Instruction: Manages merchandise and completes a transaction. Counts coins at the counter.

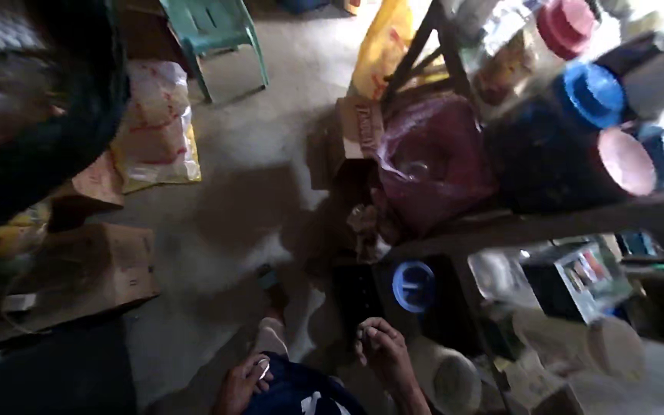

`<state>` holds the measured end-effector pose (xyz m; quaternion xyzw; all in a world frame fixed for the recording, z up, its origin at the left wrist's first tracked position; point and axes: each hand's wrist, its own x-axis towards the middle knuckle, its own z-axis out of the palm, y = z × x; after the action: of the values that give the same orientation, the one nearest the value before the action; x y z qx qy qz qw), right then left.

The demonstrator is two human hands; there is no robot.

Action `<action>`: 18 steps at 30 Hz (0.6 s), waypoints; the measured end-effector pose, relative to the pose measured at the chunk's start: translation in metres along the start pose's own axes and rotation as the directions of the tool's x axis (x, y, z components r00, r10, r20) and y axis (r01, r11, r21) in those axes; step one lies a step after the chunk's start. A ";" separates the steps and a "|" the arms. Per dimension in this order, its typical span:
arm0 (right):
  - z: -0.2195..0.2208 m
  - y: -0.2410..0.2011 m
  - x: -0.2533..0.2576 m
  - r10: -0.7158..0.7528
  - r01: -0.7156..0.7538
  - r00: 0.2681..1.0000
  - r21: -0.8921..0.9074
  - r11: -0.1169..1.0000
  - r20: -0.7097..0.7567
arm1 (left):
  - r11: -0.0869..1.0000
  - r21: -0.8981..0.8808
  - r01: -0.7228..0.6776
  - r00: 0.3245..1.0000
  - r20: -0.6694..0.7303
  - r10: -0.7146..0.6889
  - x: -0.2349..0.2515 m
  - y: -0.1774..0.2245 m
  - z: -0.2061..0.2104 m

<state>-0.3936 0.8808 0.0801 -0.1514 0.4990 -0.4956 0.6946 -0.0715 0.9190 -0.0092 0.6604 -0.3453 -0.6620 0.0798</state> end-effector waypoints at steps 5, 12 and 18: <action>0.109 -0.047 0.134 0.032 -0.033 0.999 -0.070 0.997 -0.020 | 0.998 -0.069 0.001 0.998 -0.069 -0.006 0.048 0.092 -0.096; 0.208 -0.168 0.248 -0.241 0.218 0.949 0.130 0.967 0.202 | 0.922 -0.239 -0.303 0.951 -0.139 0.276 0.110 0.274 -0.172; 0.231 -0.200 0.399 0.074 -0.074 0.989 0.006 0.997 -0.124 | 0.772 -0.310 -0.554 0.825 -0.081 0.560 0.219 0.451 -0.211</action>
<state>-0.3018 0.3878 0.1102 -0.1013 0.5463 -0.4781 0.6802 -0.0588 0.3839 0.0887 0.5014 -0.4137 -0.6607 0.3753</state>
